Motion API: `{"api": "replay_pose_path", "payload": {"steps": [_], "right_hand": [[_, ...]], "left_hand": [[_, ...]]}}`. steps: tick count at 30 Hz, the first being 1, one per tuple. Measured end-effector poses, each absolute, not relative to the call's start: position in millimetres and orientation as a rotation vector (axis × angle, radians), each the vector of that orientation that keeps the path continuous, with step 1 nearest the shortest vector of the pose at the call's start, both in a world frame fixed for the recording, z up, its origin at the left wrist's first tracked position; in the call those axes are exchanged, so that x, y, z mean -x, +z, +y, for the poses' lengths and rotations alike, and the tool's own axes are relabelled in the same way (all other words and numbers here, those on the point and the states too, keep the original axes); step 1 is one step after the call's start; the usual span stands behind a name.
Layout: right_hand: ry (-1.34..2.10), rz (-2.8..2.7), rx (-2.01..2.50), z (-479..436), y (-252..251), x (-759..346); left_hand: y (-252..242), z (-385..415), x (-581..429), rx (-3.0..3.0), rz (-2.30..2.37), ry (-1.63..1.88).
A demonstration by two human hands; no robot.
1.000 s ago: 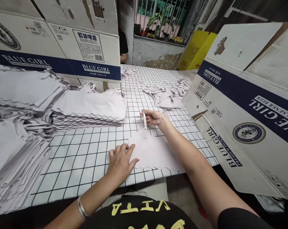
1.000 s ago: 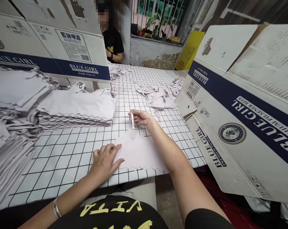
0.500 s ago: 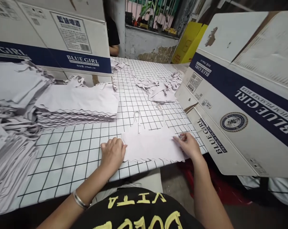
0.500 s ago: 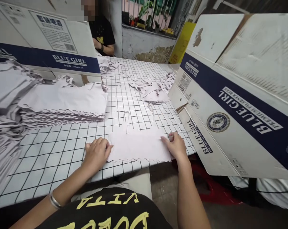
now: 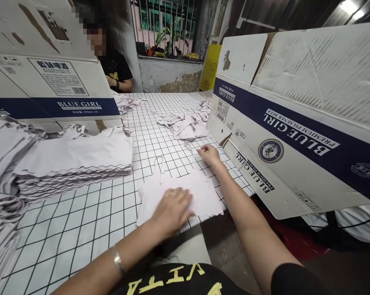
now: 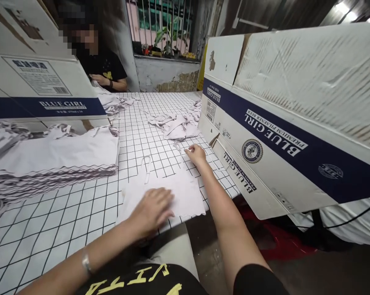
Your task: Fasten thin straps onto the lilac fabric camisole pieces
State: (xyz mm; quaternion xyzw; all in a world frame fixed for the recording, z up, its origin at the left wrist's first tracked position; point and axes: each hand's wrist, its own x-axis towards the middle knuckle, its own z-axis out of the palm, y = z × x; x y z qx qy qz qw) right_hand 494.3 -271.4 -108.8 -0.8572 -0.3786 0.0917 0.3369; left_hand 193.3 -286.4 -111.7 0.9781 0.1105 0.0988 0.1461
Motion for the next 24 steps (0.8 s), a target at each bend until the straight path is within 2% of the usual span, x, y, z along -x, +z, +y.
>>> {"api": "replay_pose_path", "payload": {"steps": [3,7,10,13,16,20,24], "right_hand": [[0.425,-1.061,2.201,-217,-104,-506],[0.502,-1.078,2.141,-180,-106,-509],[0.643,-0.992,2.118,-174,-106,-513],[0.798,-0.867,2.014,-180,-96,-519],[0.935,-0.777,1.853,-200,-78,-520],[1.055,-0.703,1.609,-239,-58,-505],[1.144,-0.606,1.323,-277,-49,-475]], "left_hand": [[-116,-294,-236,-2.762,-0.130,0.102],[-125,-285,-262,-2.681,-0.170,-0.096],[-129,-279,-262,-2.642,-0.173,-0.092],[-130,-280,-258,-2.606,-0.144,0.008],[-124,-275,-261,-2.471,0.053,0.264],[-104,-251,-278,-1.886,0.486,0.574],[-81,-228,-296,-1.496,0.660,0.601]]}}
